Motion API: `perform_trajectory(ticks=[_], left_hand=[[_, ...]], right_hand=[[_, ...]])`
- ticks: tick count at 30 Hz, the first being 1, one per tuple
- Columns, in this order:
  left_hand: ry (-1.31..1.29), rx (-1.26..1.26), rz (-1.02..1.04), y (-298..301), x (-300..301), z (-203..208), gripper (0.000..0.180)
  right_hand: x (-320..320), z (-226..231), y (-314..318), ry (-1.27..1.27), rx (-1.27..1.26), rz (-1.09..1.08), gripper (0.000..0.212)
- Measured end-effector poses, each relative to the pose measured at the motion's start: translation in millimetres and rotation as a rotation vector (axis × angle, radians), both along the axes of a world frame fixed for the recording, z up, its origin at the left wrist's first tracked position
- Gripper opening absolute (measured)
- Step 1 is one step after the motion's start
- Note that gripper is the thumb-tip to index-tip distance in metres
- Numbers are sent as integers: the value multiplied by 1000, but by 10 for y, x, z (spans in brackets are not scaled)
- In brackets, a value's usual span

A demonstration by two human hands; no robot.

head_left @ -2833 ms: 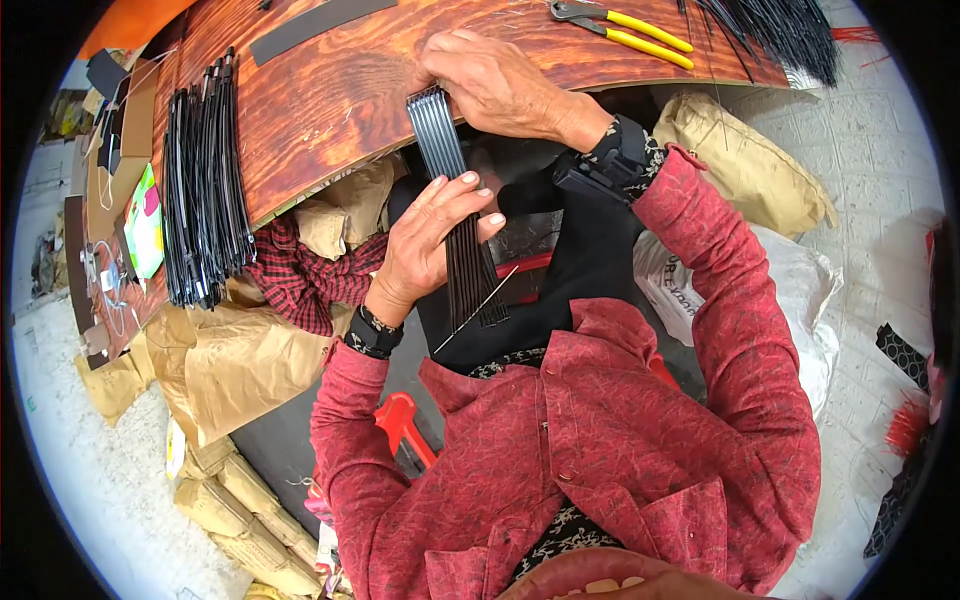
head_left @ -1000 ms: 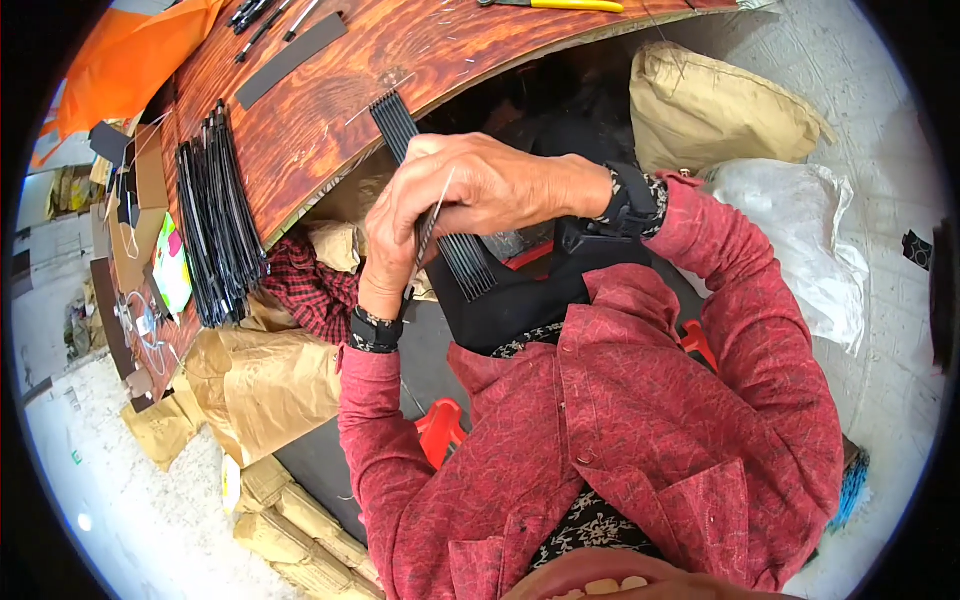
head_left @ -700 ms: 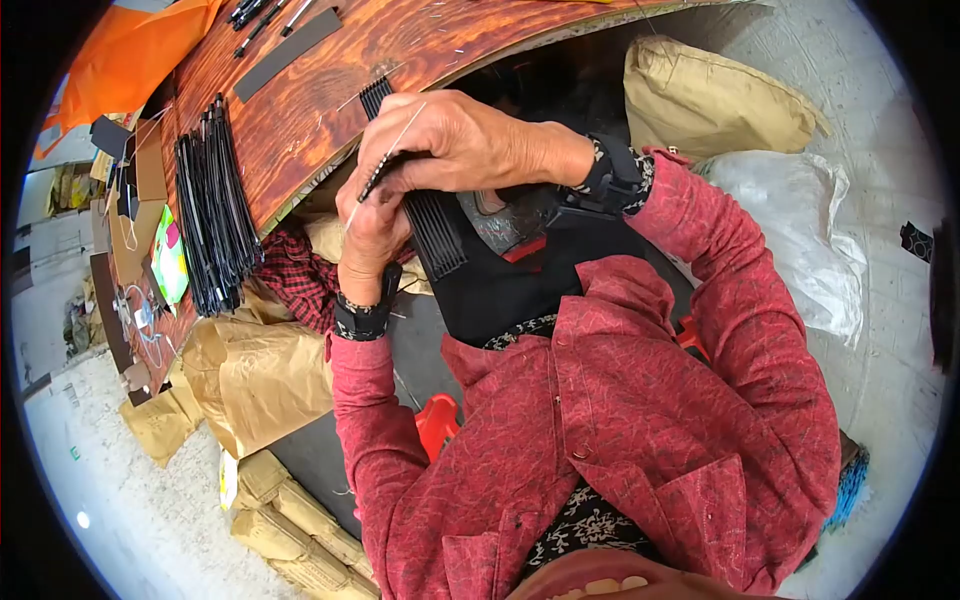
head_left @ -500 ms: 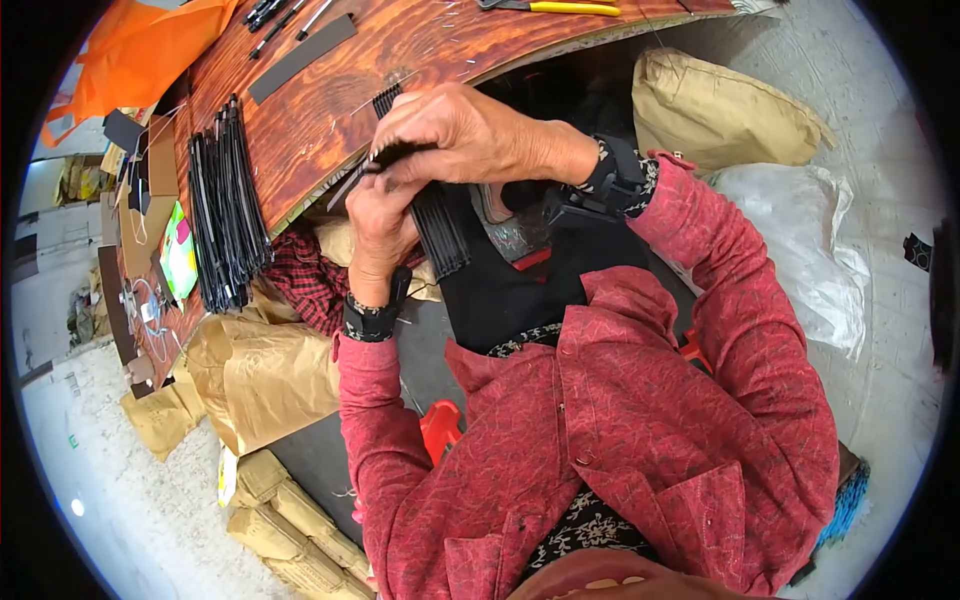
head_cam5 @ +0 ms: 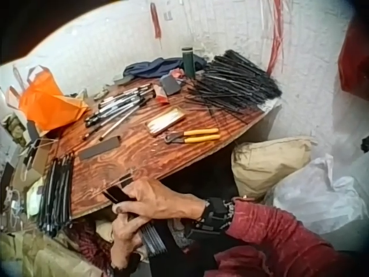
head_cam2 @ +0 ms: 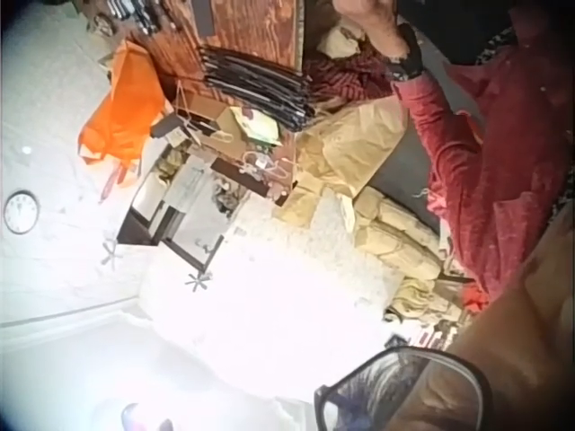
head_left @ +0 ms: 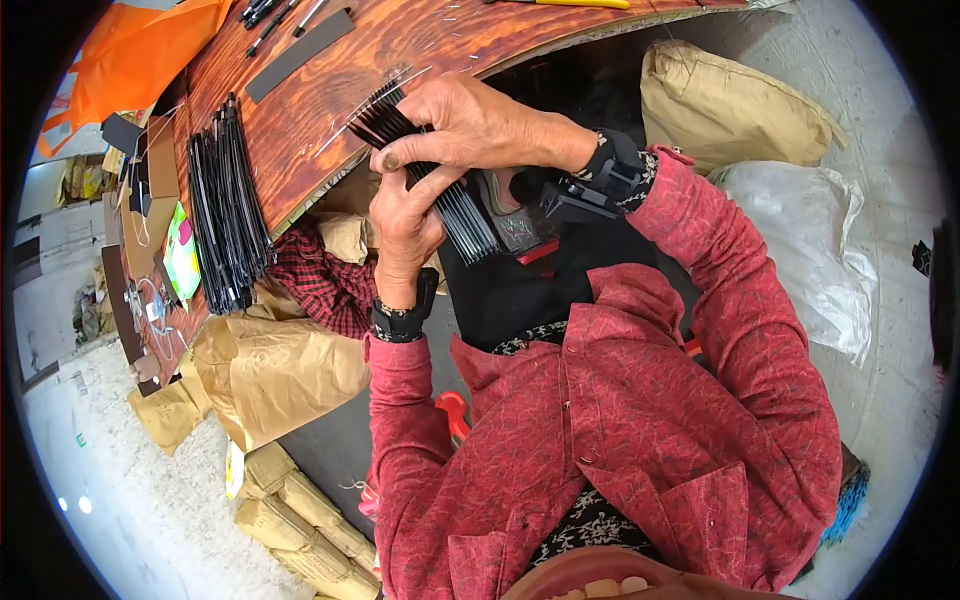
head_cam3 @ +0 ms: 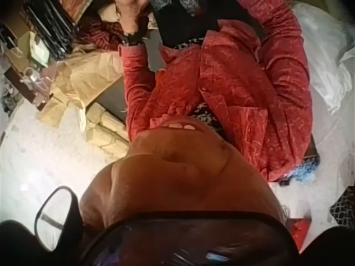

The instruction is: The person gathers black plastic strips into a bundle and inserts a thin metal rod through the ends. They then secure the assembly by sliding a small black cap onto the end of the rod.

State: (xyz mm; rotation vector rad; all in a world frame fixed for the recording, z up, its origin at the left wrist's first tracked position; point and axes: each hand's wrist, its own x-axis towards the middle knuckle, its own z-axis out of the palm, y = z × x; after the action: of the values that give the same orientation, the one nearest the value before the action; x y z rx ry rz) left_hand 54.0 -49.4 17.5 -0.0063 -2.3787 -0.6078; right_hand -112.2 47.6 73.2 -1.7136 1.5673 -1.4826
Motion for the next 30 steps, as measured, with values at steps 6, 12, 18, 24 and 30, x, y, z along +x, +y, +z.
perform_trajectory(ticks=[6,12,18,24,30], left_hand=[[1,26,0,-13,-3,13,47],[120,113,-35,-38,-35,119,32],[88,447,-83,39,-87,160,25],[138,419,-47,105,-77,137,28],[170,155,-38,99,-91,97,37]], right_hand=[[2,-151,-9,-8,-48,-35,30],[118,-248,35,-129,-164,26,29],[49,-237,-72,-137,-80,-54,33],[44,-217,-116,-131,-5,-50,34],[-11,-183,-135,-45,101,-41,34]])
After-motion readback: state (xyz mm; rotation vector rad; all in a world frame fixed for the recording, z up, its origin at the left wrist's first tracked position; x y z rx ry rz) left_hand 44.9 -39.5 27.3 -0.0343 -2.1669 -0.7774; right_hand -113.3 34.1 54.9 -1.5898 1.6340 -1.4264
